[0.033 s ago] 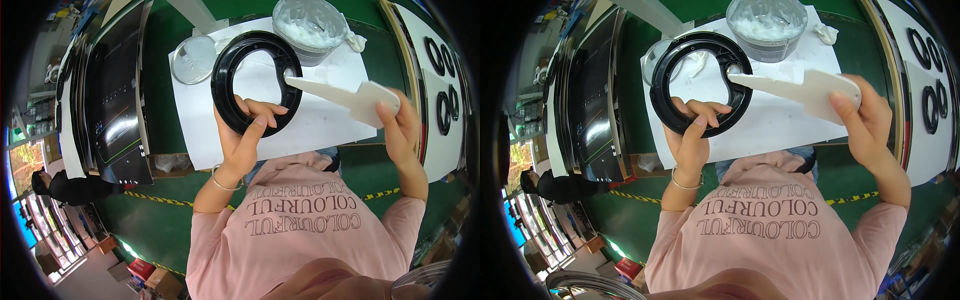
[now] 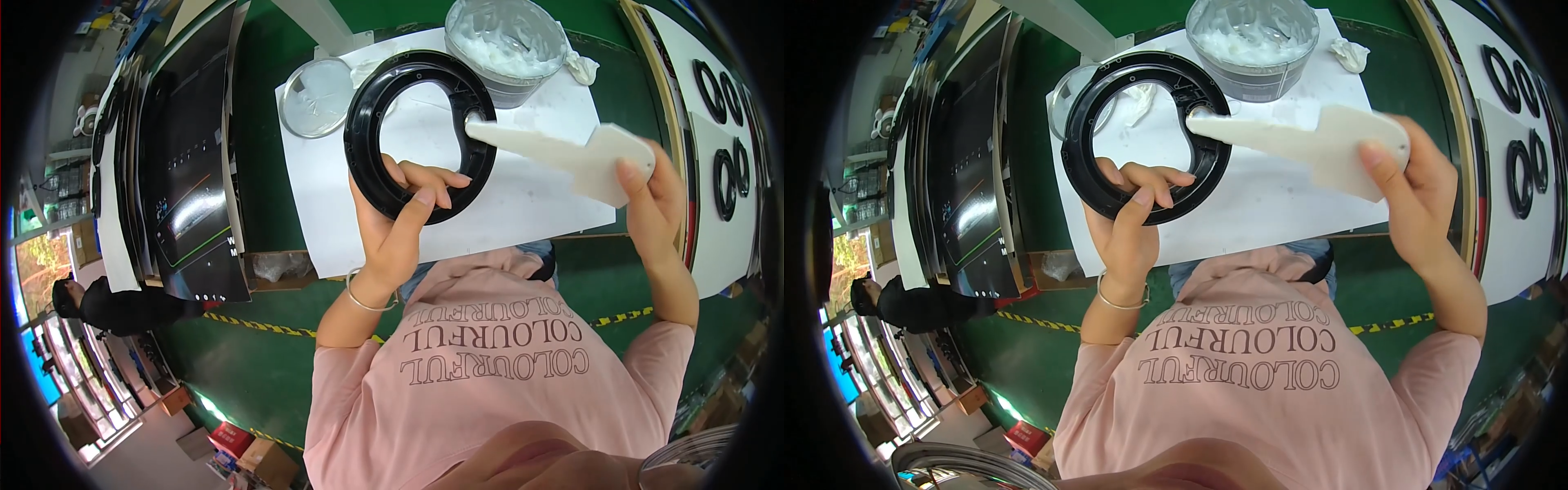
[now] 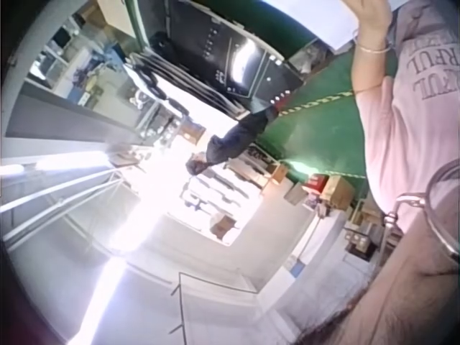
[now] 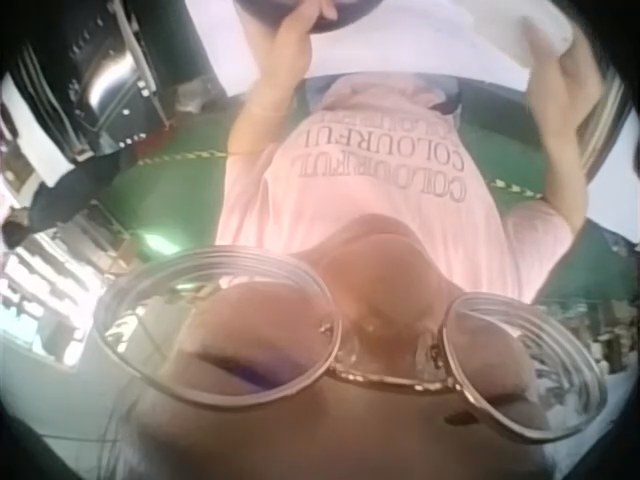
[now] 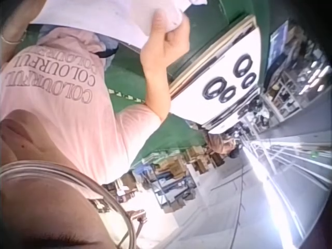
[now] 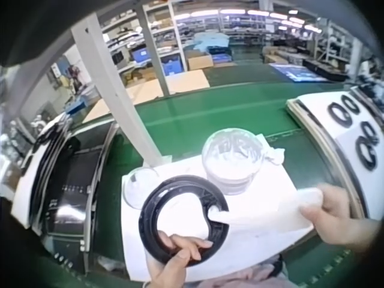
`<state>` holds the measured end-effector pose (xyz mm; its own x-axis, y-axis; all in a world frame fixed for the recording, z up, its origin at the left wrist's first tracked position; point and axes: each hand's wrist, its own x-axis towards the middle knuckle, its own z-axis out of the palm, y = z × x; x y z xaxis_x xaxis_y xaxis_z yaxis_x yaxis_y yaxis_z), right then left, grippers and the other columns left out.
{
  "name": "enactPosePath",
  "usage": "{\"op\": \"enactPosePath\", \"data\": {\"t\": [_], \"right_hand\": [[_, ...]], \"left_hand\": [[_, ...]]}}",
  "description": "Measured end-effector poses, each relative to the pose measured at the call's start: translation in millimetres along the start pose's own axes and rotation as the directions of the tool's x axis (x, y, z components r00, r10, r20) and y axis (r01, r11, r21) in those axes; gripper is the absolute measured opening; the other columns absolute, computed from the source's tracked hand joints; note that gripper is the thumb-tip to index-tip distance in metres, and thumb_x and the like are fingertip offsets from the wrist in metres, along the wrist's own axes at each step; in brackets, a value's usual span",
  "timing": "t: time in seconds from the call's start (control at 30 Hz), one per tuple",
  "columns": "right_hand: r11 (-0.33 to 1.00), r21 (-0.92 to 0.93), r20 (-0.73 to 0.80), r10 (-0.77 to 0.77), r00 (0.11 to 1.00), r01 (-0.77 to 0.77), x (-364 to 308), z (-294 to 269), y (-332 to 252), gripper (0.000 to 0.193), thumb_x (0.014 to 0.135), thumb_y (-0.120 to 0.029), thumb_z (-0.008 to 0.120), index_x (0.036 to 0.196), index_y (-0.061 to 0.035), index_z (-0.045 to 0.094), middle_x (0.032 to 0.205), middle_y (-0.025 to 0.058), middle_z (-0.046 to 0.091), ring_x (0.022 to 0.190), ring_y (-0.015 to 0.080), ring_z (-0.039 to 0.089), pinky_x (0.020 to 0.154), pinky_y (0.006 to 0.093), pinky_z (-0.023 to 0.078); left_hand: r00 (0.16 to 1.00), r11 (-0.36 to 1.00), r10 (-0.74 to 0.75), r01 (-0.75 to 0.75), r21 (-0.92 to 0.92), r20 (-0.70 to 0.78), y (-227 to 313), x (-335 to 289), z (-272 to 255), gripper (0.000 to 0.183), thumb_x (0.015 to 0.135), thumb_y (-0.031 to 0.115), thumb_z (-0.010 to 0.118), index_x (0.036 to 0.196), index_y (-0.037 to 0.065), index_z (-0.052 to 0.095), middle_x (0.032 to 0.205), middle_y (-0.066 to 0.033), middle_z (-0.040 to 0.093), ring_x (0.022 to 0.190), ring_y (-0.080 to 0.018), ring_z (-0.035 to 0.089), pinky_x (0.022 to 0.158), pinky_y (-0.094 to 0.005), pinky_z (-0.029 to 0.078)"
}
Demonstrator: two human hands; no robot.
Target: The recorder applies a white sealant to circular black rings using a small spatula at a workbench.
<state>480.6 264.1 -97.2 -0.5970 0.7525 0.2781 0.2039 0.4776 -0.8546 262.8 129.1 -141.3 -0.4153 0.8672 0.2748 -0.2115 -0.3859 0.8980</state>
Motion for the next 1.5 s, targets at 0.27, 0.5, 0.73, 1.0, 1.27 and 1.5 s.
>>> {"op": "enactPosePath", "data": {"t": [0.27, 0.5, 0.73, 1.0, 1.27, 1.5], "right_hand": [[0.992, -0.12, 0.012, 0.032, 0.999, -0.03, -2, -8, -12, 0.023, 0.083, -0.011, 0.052, 0.101, 0.0043, 0.05, 0.088, 0.0059, 0.055, 0.079, 0.0083, 0.049, 0.07, 0.0192, 0.038], [0.967, -0.213, -0.008, -0.143, 0.99, 0.138, 8, -6, -18, 0.018, 0.081, -0.008, 0.054, 0.094, 0.0048, 0.053, 0.073, 0.0084, 0.058, 0.063, 0.0093, 0.053, 0.055, 0.0184, 0.04], [0.958, -0.242, 0.102, -0.132, 0.986, 0.153, 15, -7, -30, 0.017, 0.081, -0.006, 0.052, 0.094, 0.0062, 0.052, 0.078, 0.0095, 0.058, 0.066, 0.0114, 0.053, 0.059, 0.0197, 0.041], [0.851, -0.346, 0.163, -0.361, 0.918, 0.396, 18, -14, -41, 0.016, 0.076, 0.0, 0.054, 0.091, 0.0045, 0.054, 0.075, 0.0129, 0.059, 0.054, 0.0181, 0.055, 0.049, 0.0222, 0.041], [0.906, -0.288, 0.09, -0.296, 0.951, 0.31, 16, -13, -32, 0.015, 0.077, 0.0, 0.054, 0.091, 0.0057, 0.053, 0.074, 0.0121, 0.058, 0.055, 0.0145, 0.052, 0.049, 0.0208, 0.039], [0.689, -0.491, 0.146, -0.538, 0.83, 0.533, 38, -13, -13, 0.019, 0.075, 0.004, 0.052, 0.094, 0.0031, 0.056, 0.083, 0.0133, 0.06, 0.071, 0.0209, 0.06, 0.061, 0.0239, 0.046]], "left_hand": [[1.0, 1.0, -0.007, 0.007, 0.003, -0.028, 0, 1, -2, 0.019, 0.077, -0.005, 0.041, 0.084, 0.006, 0.027, 0.065, -0.012, 0.049, 0.076, -0.0276, 0.056, 0.076, -0.0393, 0.042], [0.994, 0.992, 0.074, -0.081, 0.093, 0.074, -1, 1, 1, 0.025, 0.076, -0.01, 0.039, 0.09, 0.005, 0.025, 0.068, -0.0123, 0.048, 0.071, -0.0228, 0.054, 0.074, -0.0405, 0.044], [0.988, 0.99, 0.056, -0.073, 0.118, 0.143, 1, 1, 2, 0.026, 0.076, -0.011, 0.039, 0.091, 0.005, 0.025, 0.068, -0.0122, 0.047, 0.069, -0.022, 0.053, 0.075, -0.0413, 0.044], [0.999, 0.998, 0.03, -0.032, 0.059, 0.03, 1, 3, -1, 0.024, 0.076, -0.008, 0.039, 0.089, 0.006, 0.025, 0.066, -0.012, 0.047, 0.072, -0.0244, 0.055, 0.075, -0.0407, 0.043], [0.997, 0.997, -0.058, 0.055, -0.051, -0.044, 5, 6, 0, 0.018, 0.075, -0.006, 0.04, 0.084, 0.005, 0.028, 0.063, -0.0126, 0.049, 0.073, -0.0288, 0.057, 0.074, -0.0391, 0.043], [0.982, 0.978, -0.138, 0.115, -0.174, -0.127, 4, 3, -7, 0.018, 0.076, -0.003, 0.039, 0.089, 0.007, 0.031, 0.065, -0.0122, 0.049, 0.074, -0.0306, 0.057, 0.075, -0.0392, 0.042]]}}
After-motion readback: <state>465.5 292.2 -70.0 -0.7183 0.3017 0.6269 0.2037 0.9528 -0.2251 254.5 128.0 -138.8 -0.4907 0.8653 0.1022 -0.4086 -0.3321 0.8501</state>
